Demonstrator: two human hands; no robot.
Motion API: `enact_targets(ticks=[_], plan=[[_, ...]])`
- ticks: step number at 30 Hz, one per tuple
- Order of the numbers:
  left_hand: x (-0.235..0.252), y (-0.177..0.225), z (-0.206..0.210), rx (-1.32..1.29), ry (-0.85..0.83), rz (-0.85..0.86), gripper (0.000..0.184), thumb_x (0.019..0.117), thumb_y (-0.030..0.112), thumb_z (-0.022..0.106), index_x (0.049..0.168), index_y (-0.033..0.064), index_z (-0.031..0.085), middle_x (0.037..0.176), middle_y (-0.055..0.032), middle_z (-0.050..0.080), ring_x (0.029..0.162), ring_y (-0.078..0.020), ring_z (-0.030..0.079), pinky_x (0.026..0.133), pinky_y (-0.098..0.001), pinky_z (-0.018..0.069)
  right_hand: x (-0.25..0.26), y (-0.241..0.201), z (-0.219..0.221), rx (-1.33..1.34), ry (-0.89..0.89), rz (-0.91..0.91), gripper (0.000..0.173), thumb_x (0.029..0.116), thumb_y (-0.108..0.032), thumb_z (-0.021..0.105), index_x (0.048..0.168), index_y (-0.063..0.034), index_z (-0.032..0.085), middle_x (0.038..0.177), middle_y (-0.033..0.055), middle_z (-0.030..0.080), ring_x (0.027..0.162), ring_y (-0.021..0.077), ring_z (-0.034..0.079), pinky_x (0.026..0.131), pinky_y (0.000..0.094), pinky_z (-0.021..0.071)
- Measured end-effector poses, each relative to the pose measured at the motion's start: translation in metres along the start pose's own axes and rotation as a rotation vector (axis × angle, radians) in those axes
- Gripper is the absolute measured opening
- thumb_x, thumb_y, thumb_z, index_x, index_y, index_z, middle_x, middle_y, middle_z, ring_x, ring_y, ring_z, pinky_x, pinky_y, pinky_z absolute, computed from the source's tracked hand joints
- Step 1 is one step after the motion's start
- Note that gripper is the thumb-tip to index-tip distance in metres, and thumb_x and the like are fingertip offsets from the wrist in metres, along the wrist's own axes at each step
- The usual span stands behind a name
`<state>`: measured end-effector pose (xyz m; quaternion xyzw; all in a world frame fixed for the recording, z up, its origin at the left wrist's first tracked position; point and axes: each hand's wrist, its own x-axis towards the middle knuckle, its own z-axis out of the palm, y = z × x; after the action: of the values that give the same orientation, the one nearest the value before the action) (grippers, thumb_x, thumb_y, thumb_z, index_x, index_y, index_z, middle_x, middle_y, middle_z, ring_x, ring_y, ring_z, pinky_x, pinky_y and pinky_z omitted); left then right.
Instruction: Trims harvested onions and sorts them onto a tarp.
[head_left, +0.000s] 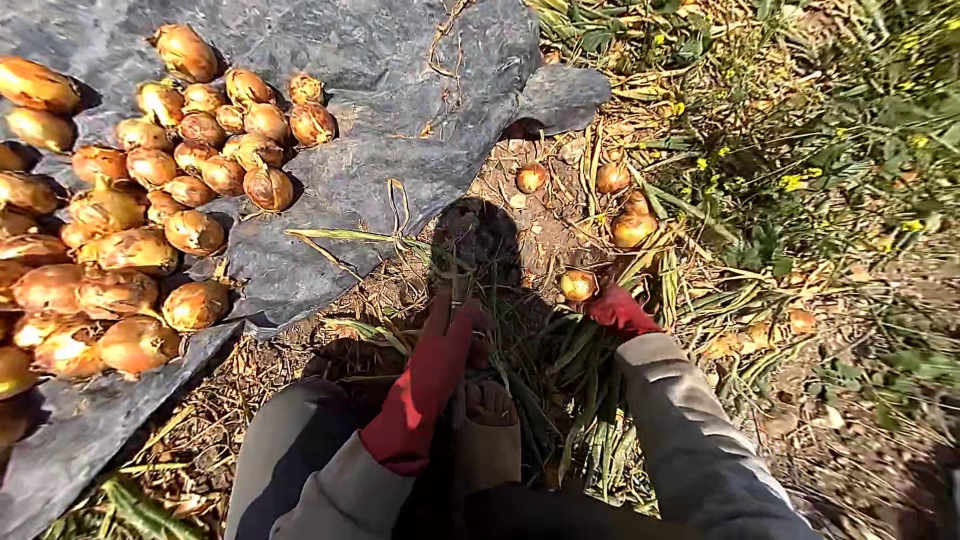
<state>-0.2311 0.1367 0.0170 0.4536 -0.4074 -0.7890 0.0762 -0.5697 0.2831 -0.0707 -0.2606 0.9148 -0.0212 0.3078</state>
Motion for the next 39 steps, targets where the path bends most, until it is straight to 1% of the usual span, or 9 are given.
enact_targets(ticks=[6, 9, 12, 19, 22, 24, 29, 35, 39], plan=[[-0.022, -0.003, 0.01, 0.318, -0.224, 0.031, 0.058, 0.1087, 0.05, 0.037, 0.162, 0.0306, 0.024, 0.095, -0.0068, 0.07, 0.067, -0.0174, 0.068, 0.062, -0.0338, 0.0597, -0.122, -0.036, 0.003, 0.647, -0.104, -0.193, 0.035, 0.0941, -0.045, 0.069, 0.106, -0.012, 0.071, 0.084, 0.0013, 0.072, 0.076, 0.0093, 0.068, 0.071, 0.0335, 0.0601], [-0.03, -0.012, 0.012, 0.371, -0.278, 0.171, 0.058, 0.1062, 0.054, 0.042, 0.159, 0.0326, 0.034, 0.094, -0.0065, 0.07, 0.069, -0.0168, 0.066, 0.065, -0.0365, 0.0591, -0.172, -0.065, -0.013, 0.736, -0.51, -0.389, 0.049, 0.0762, -0.068, 0.076, 0.081, -0.02, 0.068, 0.062, -0.0099, 0.062, 0.052, 0.0007, 0.058, 0.051, 0.0218, 0.052], [-0.042, -0.003, 0.011, 0.411, -0.222, 0.284, 0.049, 0.107, 0.05, 0.043, 0.151, 0.0273, 0.049, 0.097, -0.0057, 0.07, 0.068, -0.0154, 0.066, 0.062, -0.0357, 0.0591, -0.188, -0.08, -0.03, 0.576, -0.439, -0.496, 0.043, 0.0708, -0.058, 0.084, 0.083, -0.0187, 0.074, 0.069, -0.0071, 0.069, 0.06, 0.0038, 0.063, 0.056, 0.0258, 0.0559], [-0.044, 0.001, 0.024, 0.309, 0.005, 0.386, 0.046, 0.1068, 0.045, 0.047, 0.15, 0.0293, 0.05, 0.083, -0.0021, 0.068, 0.061, -0.0145, 0.062, 0.054, -0.034, 0.0565, -0.201, -0.089, -0.026, 0.16, 0.751, -0.742, 0.042, 0.0849, -0.049, 0.077, 0.094, -0.008, 0.077, 0.081, 0.0087, 0.075, 0.075, 0.0227, 0.073, 0.071, 0.0513, 0.0587], [-0.038, -0.004, 0.027, 0.464, -0.011, 0.473, 0.084, 0.0888, 0.052, 0.073, 0.159, 0.0341, 0.032, 0.132, 0.0008, 0.065, 0.111, -0.011, 0.066, 0.092, -0.0422, 0.0582, -0.209, -0.094, -0.019, 0.089, 0.662, -0.856, 0.025, 0.0883, -0.034, 0.069, 0.092, -0.0108, 0.075, 0.091, 0.008, 0.076, 0.078, 0.0223, 0.072, 0.068, 0.0461, 0.0589], [-0.032, -0.018, 0.028, 0.441, -0.024, 0.557, 0.084, 0.0827, 0.037, 0.084, 0.154, 0.021, 0.042, 0.129, -0.0029, 0.067, 0.113, -0.0104, 0.066, 0.099, -0.0382, 0.0567, -0.216, -0.107, -0.008, -0.096, 0.406, -0.826, 0.021, 0.0847, -0.029, 0.07, 0.099, -0.0146, 0.077, 0.103, 0.0077, 0.078, 0.076, 0.0279, 0.074, 0.059, 0.0511, 0.0591], [-0.023, -0.015, 0.012, 0.521, 0.015, 0.51, 0.029, 0.0867, 0.024, 0.075, 0.108, 0.0057, 0.071, 0.096, -0.0034, 0.073, 0.091, -0.0093, 0.07, 0.085, -0.0333, 0.0592, -0.202, -0.159, -0.024, -0.46, -0.314, -0.314, 0.033, 0.1016, -0.031, 0.056, 0.127, -0.0118, 0.067, 0.112, 0.0186, 0.072, 0.107, 0.0421, 0.068, 0.086, 0.0621, 0.0532], [0.014, 0.003, -0.014, 0.528, 0.03, 0.447, 0.022, 0.0842, 0.033, 0.08, 0.098, 0.0174, 0.074, 0.084, 0.0051, 0.073, 0.076, -0.0062, 0.07, 0.07, -0.0349, 0.0619, -0.133, -0.178, -0.039, -0.395, -0.032, -0.325, 0.018, 0.0916, -0.025, 0.073, 0.103, -0.0107, 0.075, 0.092, 0.0173, 0.073, 0.088, 0.0406, 0.071, 0.074, 0.0646, 0.0535], [0.012, 0.015, -0.034, 0.261, 0.168, 0.507, 0.025, 0.0996, 0.036, 0.065, 0.113, 0.0159, 0.071, 0.082, -0.0009, 0.07, 0.064, -0.0121, 0.064, 0.058, -0.0318, 0.0574, -0.054, -0.179, -0.041, -0.391, 0.062, -0.248, 0.027, 0.1014, -0.038, 0.056, 0.105, -0.0171, 0.073, 0.094, 0.0158, 0.073, 0.09, 0.0391, 0.071, 0.072, 0.0666, 0.0536]])
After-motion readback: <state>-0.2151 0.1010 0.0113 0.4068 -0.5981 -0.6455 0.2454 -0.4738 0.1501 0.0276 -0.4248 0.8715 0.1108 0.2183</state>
